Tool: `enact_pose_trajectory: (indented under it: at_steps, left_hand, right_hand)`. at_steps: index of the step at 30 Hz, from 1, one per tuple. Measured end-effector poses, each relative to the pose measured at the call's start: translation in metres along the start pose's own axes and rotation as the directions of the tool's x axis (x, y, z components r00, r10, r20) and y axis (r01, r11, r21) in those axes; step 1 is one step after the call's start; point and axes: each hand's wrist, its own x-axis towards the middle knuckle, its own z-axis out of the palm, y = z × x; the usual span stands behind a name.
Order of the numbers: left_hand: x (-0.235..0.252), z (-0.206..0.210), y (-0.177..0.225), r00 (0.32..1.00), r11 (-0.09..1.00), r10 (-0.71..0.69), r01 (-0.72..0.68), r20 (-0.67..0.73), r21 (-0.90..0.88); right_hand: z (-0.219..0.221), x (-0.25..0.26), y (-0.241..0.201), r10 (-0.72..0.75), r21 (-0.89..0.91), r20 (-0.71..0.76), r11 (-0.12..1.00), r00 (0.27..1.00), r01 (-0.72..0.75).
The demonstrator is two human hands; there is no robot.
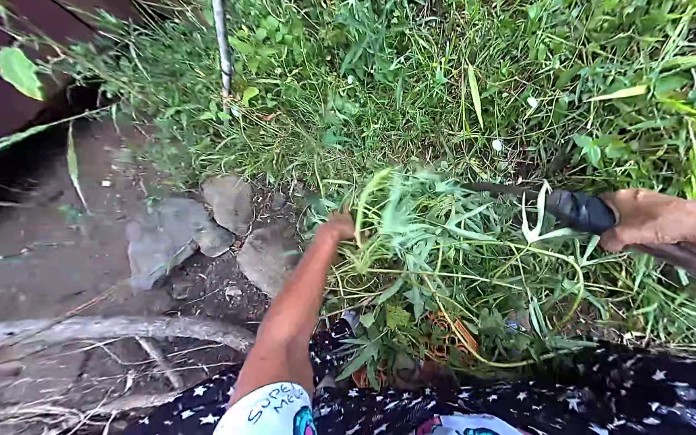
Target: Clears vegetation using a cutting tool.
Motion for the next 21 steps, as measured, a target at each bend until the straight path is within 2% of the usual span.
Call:
enact_pose_trajectory:
  at_steps: [1,4,5,7,8,9,10,11,12,13,14,15,17,19,21]
  left_hand:
    - [-0.009,-0.009,-0.005,0.999,1.0,-0.018,0.018,-0.029,0.007]
    - [-0.046,-0.036,-0.022,0.962,0.997,-0.039,0.054,-0.272,0.047]
    - [-0.076,-0.047,-0.025,0.942,1.0,0.001,0.009,-0.336,0.026]
    - [-0.156,-0.054,-0.025,0.902,0.974,0.192,-0.225,-0.387,-0.041]
    - [-0.191,-0.047,-0.019,0.894,0.933,0.308,-0.351,-0.326,-0.08]
    - [-0.218,-0.031,-0.011,0.896,0.891,0.406,-0.431,-0.179,-0.139]
    - [-0.235,-0.009,-0.002,0.884,0.874,0.463,-0.443,0.061,-0.201]
    - [-0.24,0.019,0.006,0.835,0.882,0.467,-0.413,0.292,-0.228]
    - [-0.236,0.05,0.014,0.786,0.917,0.4,-0.34,0.472,-0.21]
    - [-0.226,0.082,0.017,0.767,0.959,0.279,-0.254,0.577,-0.127]
    - [-0.216,0.11,0.017,0.785,0.987,0.134,-0.163,0.605,-0.007]
    - [-0.206,0.131,0.016,0.821,0.992,0.007,-0.076,0.571,0.097]
    - [-0.185,0.151,0.01,0.895,0.984,-0.13,0.063,0.426,0.167]
    - [-0.166,0.159,0.001,0.941,0.986,-0.15,0.12,0.304,0.114]
    - [-0.151,0.165,-0.007,0.951,0.989,-0.145,0.145,0.272,0.019]
  right_hand:
    - [-0.002,0.0,0.003,-0.028,-0.005,-0.052,1.0,0.998,0.028]
    - [-0.006,0.006,0.021,-0.142,-0.017,-0.271,0.99,0.952,0.143]
    - [-0.009,0.01,0.025,-0.186,-0.028,-0.342,0.982,0.921,0.188]
    - [-0.017,0.021,0.027,-0.247,-0.01,-0.408,0.964,0.879,0.266]
    - [-0.018,0.028,0.027,-0.276,0.004,-0.43,0.952,0.86,0.307]
    - [-0.017,0.037,0.026,-0.308,-0.01,-0.45,0.94,0.838,0.34]
    - [-0.013,0.045,0.02,-0.331,-0.024,-0.459,0.932,0.824,0.361]
    - [-0.009,0.047,0.01,-0.349,-0.032,-0.456,0.926,0.819,0.376]
    - [-0.005,0.043,-0.004,-0.353,-0.03,-0.437,0.925,0.828,0.379]
    - [-0.003,0.038,-0.018,-0.338,-0.013,-0.399,0.932,0.852,0.363]
    - [-0.001,0.031,-0.03,-0.302,0.011,-0.337,0.946,0.892,0.324]
    - [0.0,0.026,-0.04,-0.258,0.02,-0.275,0.962,0.926,0.274]
    - [0.007,0.024,-0.049,-0.187,-0.006,-0.178,0.982,0.966,0.189]
    - [0.017,0.025,-0.046,-0.163,-0.025,-0.123,0.987,0.979,0.161]
    - [0.025,0.027,-0.041,-0.149,0.008,-0.089,0.989,0.985,0.15]
